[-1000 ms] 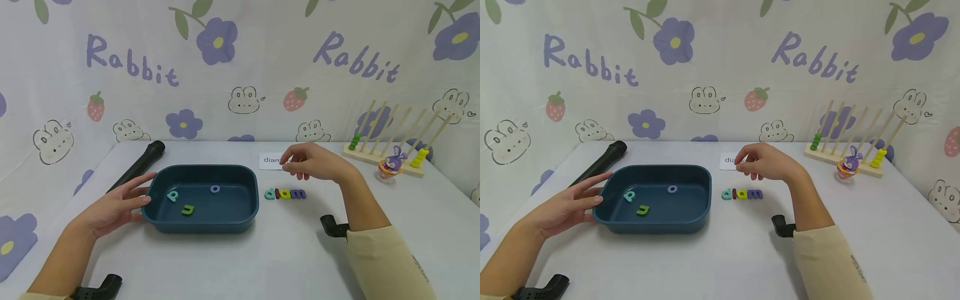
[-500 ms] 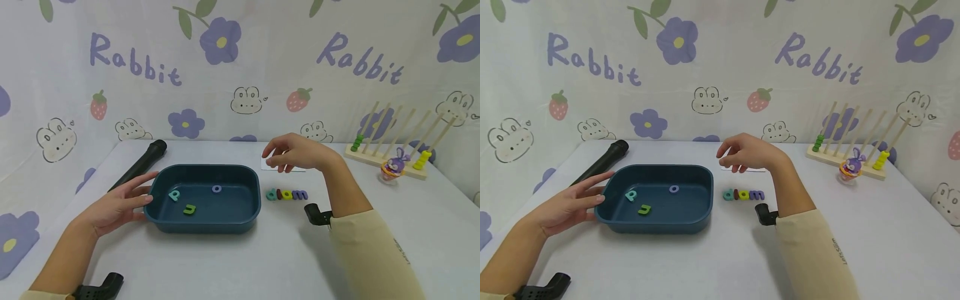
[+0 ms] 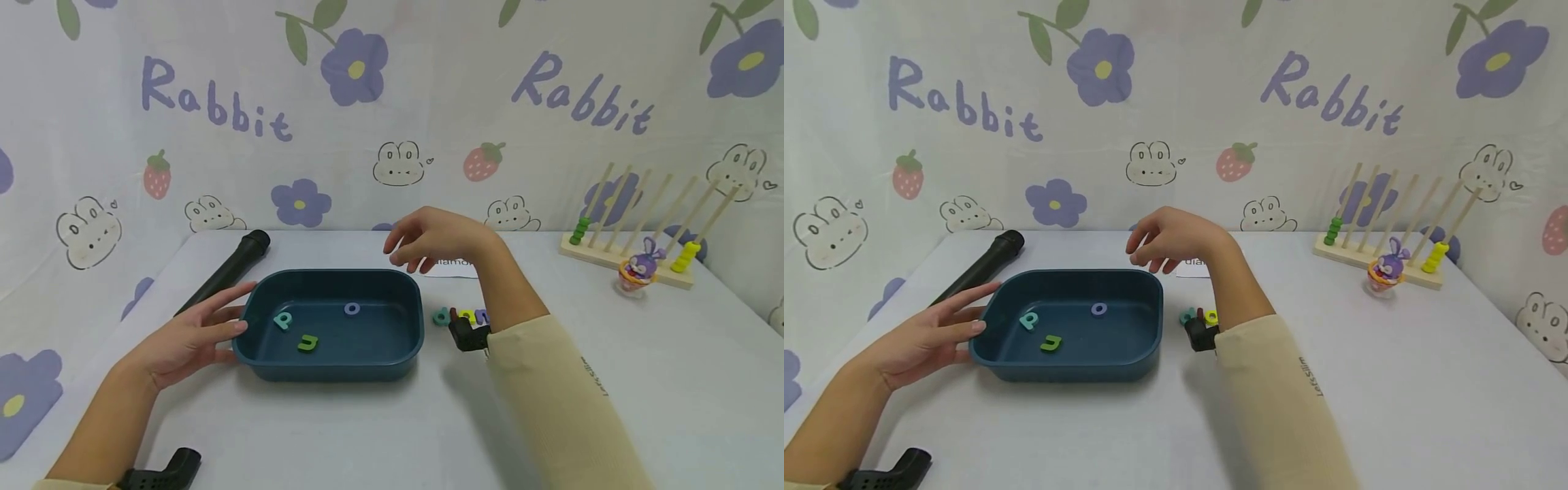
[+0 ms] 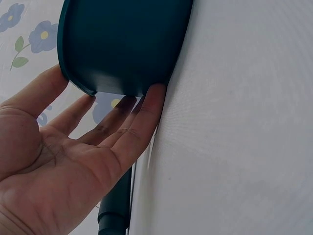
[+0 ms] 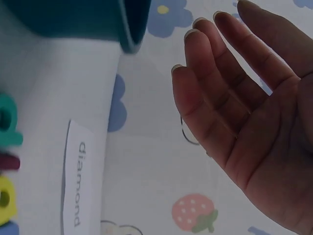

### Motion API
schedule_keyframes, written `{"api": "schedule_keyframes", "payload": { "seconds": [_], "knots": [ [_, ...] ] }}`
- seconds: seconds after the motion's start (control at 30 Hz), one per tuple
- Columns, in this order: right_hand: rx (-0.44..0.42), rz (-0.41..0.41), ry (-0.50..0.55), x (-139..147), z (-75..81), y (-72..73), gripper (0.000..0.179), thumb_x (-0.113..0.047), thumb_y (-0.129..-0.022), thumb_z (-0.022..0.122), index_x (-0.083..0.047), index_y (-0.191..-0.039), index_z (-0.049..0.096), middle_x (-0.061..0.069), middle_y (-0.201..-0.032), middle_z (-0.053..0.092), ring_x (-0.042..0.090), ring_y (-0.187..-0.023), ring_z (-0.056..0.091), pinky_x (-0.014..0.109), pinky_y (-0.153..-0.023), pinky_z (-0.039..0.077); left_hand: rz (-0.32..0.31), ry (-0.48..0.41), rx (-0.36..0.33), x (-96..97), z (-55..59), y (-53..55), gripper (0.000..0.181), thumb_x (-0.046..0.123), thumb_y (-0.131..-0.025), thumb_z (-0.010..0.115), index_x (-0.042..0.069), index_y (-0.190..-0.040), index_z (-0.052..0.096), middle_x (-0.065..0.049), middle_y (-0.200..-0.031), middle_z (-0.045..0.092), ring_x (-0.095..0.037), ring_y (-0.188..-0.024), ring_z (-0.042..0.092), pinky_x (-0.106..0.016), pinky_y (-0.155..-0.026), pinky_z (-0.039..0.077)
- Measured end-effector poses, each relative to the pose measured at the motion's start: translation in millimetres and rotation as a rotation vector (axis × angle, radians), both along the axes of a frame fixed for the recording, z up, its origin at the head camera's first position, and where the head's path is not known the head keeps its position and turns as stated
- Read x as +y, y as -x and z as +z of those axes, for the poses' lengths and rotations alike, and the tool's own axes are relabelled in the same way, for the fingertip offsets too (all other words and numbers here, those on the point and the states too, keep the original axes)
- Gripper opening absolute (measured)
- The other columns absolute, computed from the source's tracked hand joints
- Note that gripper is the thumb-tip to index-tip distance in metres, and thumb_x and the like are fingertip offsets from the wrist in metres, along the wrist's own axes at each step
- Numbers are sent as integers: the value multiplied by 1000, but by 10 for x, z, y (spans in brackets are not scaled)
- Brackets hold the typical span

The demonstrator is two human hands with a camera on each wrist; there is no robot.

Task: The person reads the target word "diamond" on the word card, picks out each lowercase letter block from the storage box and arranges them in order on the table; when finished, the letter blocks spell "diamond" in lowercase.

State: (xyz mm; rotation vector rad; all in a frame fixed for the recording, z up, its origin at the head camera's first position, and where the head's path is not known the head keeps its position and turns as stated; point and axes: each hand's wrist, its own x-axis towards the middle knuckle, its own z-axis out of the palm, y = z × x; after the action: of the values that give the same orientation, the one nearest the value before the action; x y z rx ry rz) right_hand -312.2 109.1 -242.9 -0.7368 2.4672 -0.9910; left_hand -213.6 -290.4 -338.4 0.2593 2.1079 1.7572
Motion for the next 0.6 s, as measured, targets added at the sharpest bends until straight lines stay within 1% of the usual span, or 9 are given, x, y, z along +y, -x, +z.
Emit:
{"api": "schedule_keyframes", "payload": {
  "seconds": [0.13,0.23,0.43,0.6],
  "knots": [
    [-23,11,-9,-162,-18,55,24,-21,-96,70,-12,-117,73,14,-114,74,31,-95,72,37,-83,62,-2,-5,-3,5,-15,-2,71,19,-105,60,26,-166,24,-22,-169,19,-34,-141,44,-52,-104,54],
    [-21,18,-18,-267,-33,76,22,-20,-95,71,-12,-115,74,15,-113,74,28,-93,72,38,-82,62,-3,-7,-2,8,-21,-1,71,19,-105,60,26,-166,24,-22,-169,20,-36,-142,43,-52,-104,54],
    [32,34,-48,-463,-59,105,18,-18,-95,71,-12,-112,76,8,-106,76,26,-90,73,37,-80,61,1,-6,1,-1,-5,6,71,19,-105,61,26,-166,24,-22,-169,20,-38,-143,43,-53,-104,54],
    [39,50,-71,-604,-70,118,18,-18,-95,70,-13,-112,77,9,-107,76,28,-91,71,37,-80,60,13,-4,-7,-10,-5,6,72,20,-104,62,27,-165,24,-22,-169,20,-41,-144,41,-54,-105,53]
  ]
}}
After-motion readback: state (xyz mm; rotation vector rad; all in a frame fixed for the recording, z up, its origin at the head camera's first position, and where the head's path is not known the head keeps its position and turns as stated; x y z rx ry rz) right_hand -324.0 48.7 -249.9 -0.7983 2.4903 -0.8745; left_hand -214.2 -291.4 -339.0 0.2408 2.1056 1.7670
